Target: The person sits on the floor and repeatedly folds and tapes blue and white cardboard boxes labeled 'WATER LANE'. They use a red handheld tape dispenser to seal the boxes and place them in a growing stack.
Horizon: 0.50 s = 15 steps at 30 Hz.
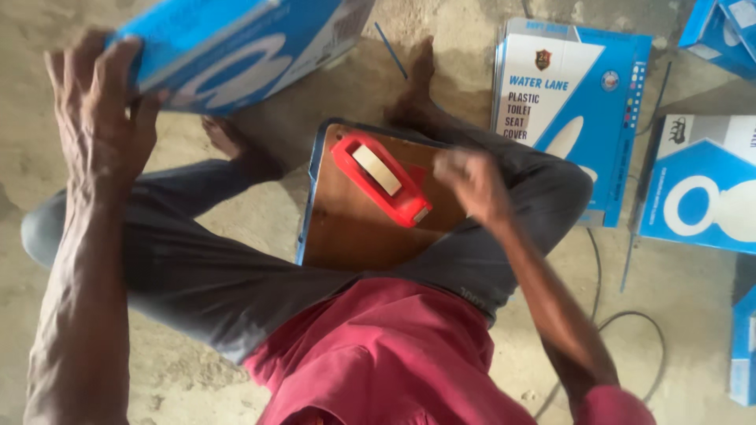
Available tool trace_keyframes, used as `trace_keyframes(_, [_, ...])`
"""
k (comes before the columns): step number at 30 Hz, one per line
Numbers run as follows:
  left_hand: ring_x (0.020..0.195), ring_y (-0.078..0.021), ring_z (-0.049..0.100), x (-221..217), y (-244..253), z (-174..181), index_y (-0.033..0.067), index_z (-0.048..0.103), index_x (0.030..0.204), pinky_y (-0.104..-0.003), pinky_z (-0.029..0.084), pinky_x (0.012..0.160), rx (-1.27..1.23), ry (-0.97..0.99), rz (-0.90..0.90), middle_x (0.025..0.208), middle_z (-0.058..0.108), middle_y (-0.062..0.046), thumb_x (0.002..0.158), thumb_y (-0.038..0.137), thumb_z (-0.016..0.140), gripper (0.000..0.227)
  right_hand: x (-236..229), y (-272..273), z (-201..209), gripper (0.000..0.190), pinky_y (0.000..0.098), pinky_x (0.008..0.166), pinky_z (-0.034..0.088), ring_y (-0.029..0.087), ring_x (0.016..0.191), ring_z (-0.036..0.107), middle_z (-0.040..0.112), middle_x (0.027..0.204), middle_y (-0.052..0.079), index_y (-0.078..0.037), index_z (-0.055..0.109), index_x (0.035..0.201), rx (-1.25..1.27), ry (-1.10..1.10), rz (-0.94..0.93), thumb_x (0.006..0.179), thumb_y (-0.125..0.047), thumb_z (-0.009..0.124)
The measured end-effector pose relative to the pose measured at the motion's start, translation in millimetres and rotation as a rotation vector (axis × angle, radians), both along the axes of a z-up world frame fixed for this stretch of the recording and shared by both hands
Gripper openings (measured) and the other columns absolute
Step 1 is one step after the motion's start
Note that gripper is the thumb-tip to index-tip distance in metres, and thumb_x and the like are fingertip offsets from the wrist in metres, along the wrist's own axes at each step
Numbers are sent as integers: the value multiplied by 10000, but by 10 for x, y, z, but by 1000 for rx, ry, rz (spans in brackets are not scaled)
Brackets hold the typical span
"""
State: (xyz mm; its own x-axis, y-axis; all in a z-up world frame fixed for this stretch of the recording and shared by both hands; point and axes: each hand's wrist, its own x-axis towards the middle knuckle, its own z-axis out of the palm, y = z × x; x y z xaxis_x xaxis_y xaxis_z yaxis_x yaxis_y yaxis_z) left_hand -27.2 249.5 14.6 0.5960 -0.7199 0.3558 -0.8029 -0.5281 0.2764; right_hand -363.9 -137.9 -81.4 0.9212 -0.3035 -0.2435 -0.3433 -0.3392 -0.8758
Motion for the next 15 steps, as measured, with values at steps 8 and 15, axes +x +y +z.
trace_keyframes(8, [1409, -462, 427, 56, -584, -370, 98, 468, 1550, -603, 407, 1196, -227, 39, 44, 1494, 474, -233, 930, 15, 759, 690, -276, 864, 361, 302, 376, 805, 552, 311, 933, 717, 746, 1030, 188, 0, 725, 1176, -474, 54, -5, 901, -116, 772])
trace_keyframes(15, [1294, -509, 480, -78, -377, -522, 8, 545, 1399, -618, 390, 1099, -263, 90, 112, 1379, 540, -288, 977, 95, 722, 466, -252, 866, 35, 104, 298, 693, 531, 166, 761, 696, 723, 837, 97, 7, 713, 974, -75, 172, -260, 889, -47, 738])
